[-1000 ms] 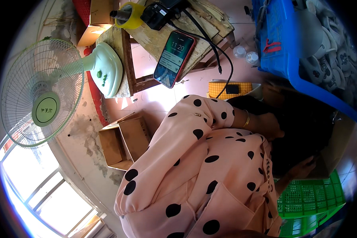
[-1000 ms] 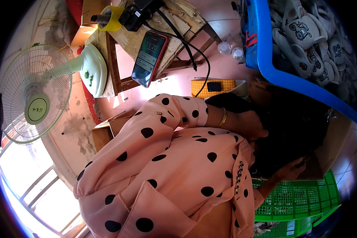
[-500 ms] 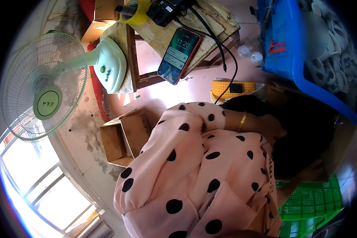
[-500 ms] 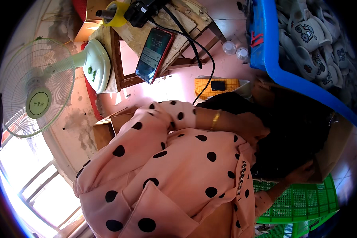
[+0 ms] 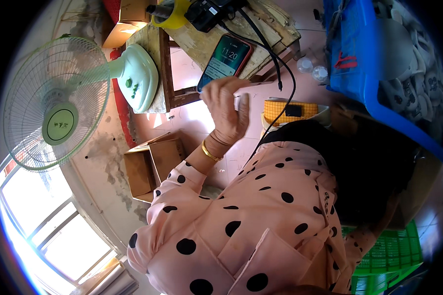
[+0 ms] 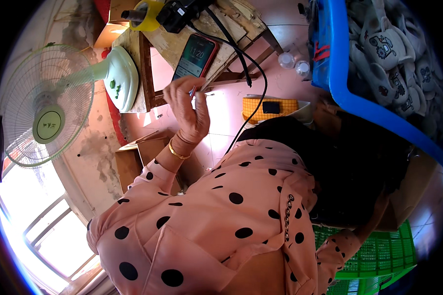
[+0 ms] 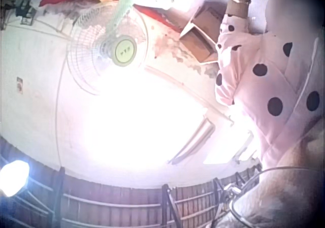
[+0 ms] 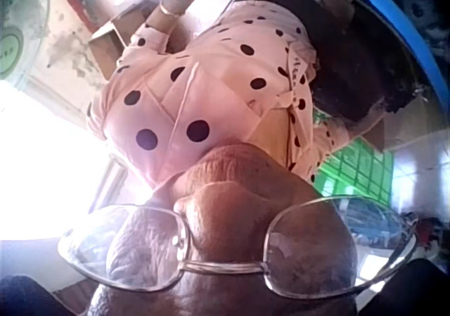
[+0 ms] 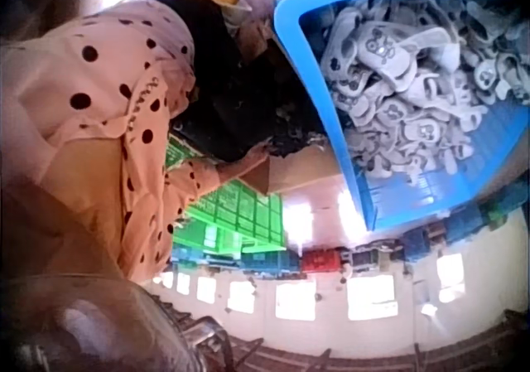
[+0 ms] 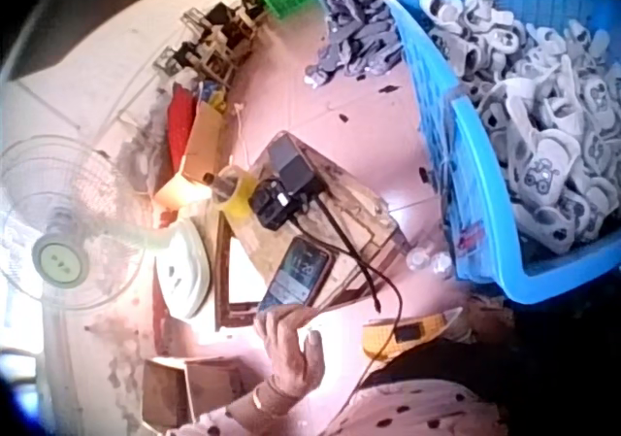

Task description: The person sits on the floor in a factory setting and uses scissors to trim loose threads and excess fabric from the edges of small grey slippers. They handle the slippers one at a time, picking them from a blue crate and placing them into a green crate after trimming.

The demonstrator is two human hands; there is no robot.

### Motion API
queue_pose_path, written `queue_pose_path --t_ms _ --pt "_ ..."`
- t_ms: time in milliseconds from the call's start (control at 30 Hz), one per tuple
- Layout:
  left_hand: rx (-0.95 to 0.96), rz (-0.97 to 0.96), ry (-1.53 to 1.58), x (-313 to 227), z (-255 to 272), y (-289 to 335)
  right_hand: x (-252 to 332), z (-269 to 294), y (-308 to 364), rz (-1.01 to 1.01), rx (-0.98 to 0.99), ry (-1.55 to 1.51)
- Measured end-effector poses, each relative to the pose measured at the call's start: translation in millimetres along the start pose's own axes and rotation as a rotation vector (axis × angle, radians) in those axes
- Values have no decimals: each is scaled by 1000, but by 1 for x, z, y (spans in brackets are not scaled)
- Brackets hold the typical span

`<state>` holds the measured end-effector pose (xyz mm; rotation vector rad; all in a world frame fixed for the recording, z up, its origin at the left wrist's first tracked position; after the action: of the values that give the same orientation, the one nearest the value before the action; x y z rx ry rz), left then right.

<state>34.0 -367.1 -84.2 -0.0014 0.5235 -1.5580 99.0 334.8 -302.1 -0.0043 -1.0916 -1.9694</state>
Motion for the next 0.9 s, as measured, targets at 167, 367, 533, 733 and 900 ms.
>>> queue_pose_path --t_ms 167,367,533,733,900 --pt "-65 348 -209 58 0 27 -30 9 -14 34 -3 66" --pt "-41 428 -227 79 -4 36 -49 8 -19 55 8 99" --pt "-7 420 -247 80 -7 37 -53 6 -19 66 13 104" --pt "-5 372 -339 79 -12 38 -51 7 -22 87 47 23" --pt "112 139 -198 35 -4 34 -54 7 -19 85 5 61"
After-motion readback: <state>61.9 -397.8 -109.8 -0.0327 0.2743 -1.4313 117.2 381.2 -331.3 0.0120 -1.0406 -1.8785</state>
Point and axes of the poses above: each hand's wrist, its own y-axis away from the middle knuckle, its own z-axis out of the back of the hand, x = y × z, the point moved 4 cm from there along -y, towards the middle knuckle, and after that the axes turned 8 degrees about x, right-handed, at the moved point
